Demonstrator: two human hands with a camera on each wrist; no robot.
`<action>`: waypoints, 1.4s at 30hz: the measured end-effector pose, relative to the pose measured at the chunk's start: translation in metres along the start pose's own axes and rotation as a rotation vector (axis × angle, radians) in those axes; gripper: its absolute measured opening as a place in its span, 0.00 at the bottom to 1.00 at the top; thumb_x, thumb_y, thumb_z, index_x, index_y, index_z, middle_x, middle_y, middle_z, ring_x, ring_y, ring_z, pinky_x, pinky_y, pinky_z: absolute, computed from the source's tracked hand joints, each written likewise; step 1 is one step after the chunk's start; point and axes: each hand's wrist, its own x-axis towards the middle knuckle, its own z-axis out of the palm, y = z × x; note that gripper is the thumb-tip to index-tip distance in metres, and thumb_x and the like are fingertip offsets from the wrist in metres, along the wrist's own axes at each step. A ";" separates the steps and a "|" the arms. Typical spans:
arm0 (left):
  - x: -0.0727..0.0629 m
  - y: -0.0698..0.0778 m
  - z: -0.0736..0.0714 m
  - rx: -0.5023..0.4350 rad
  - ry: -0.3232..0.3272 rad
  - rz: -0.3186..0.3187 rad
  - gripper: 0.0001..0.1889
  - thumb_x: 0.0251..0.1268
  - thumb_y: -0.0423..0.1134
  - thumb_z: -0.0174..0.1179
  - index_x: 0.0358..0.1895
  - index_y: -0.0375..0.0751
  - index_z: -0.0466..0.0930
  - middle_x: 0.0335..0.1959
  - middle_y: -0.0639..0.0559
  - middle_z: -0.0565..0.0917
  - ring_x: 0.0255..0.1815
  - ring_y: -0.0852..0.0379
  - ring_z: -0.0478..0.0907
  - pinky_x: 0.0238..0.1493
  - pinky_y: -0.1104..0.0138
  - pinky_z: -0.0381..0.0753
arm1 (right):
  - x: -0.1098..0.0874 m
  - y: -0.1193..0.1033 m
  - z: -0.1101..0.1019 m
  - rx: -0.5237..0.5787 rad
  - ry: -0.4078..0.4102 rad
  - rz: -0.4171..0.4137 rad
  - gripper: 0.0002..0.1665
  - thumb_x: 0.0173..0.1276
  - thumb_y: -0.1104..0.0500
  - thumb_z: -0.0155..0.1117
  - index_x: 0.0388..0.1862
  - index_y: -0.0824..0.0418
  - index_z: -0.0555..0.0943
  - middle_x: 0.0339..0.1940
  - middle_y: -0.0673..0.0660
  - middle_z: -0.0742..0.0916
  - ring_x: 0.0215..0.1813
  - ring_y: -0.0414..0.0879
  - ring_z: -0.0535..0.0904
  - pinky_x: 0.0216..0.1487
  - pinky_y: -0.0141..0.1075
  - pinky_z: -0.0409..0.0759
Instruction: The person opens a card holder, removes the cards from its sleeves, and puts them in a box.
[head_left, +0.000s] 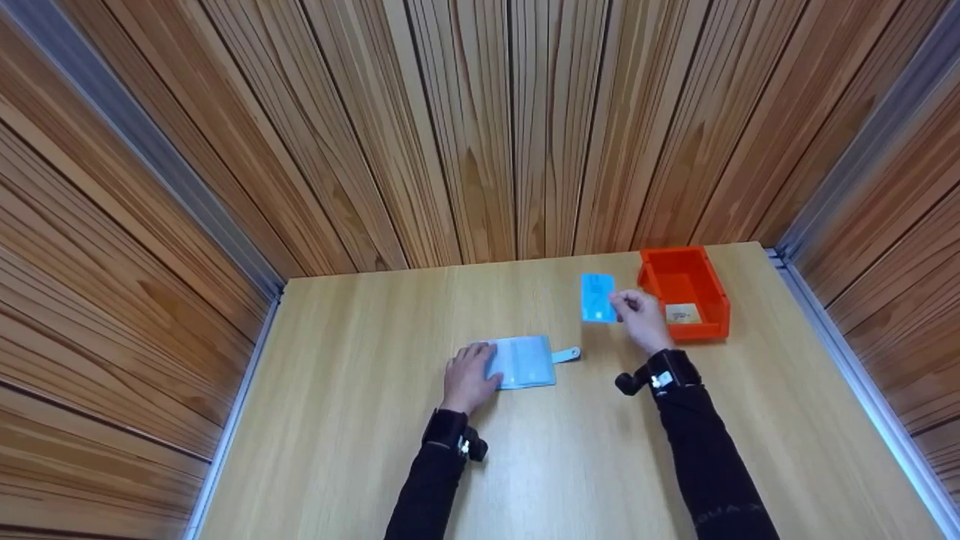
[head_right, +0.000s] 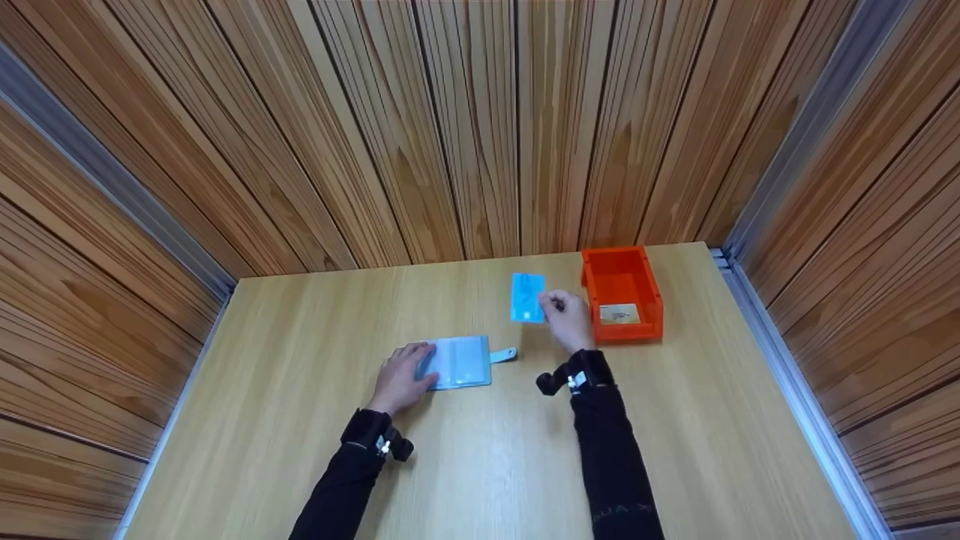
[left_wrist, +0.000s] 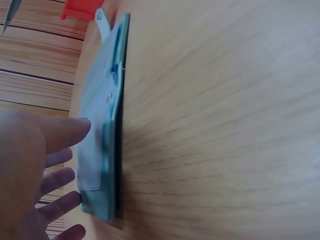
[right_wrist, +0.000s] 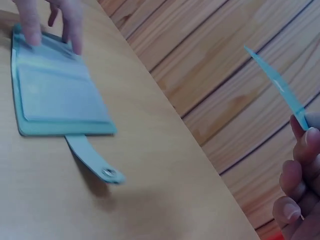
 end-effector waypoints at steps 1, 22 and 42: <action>-0.001 0.000 0.001 0.007 0.004 0.002 0.30 0.71 0.48 0.65 0.74 0.46 0.74 0.73 0.46 0.74 0.76 0.44 0.68 0.71 0.47 0.67 | 0.001 0.001 -0.005 -0.013 0.010 -0.007 0.23 0.82 0.44 0.55 0.47 0.64 0.81 0.32 0.53 0.78 0.43 0.54 0.74 0.47 0.38 0.70; -0.003 -0.004 0.006 0.056 0.017 0.022 0.29 0.73 0.49 0.63 0.74 0.47 0.73 0.74 0.48 0.74 0.76 0.45 0.67 0.72 0.48 0.67 | 0.002 0.035 -0.092 -0.080 0.258 0.156 0.26 0.81 0.43 0.55 0.49 0.67 0.81 0.27 0.42 0.80 0.35 0.40 0.73 0.37 0.30 0.72; -0.005 -0.004 0.004 0.065 0.011 0.019 0.30 0.74 0.49 0.62 0.75 0.47 0.72 0.76 0.48 0.72 0.78 0.45 0.65 0.74 0.48 0.64 | 0.003 0.048 -0.088 0.054 0.396 0.442 0.24 0.81 0.46 0.55 0.54 0.64 0.86 0.24 0.38 0.87 0.48 0.44 0.71 0.47 0.35 0.66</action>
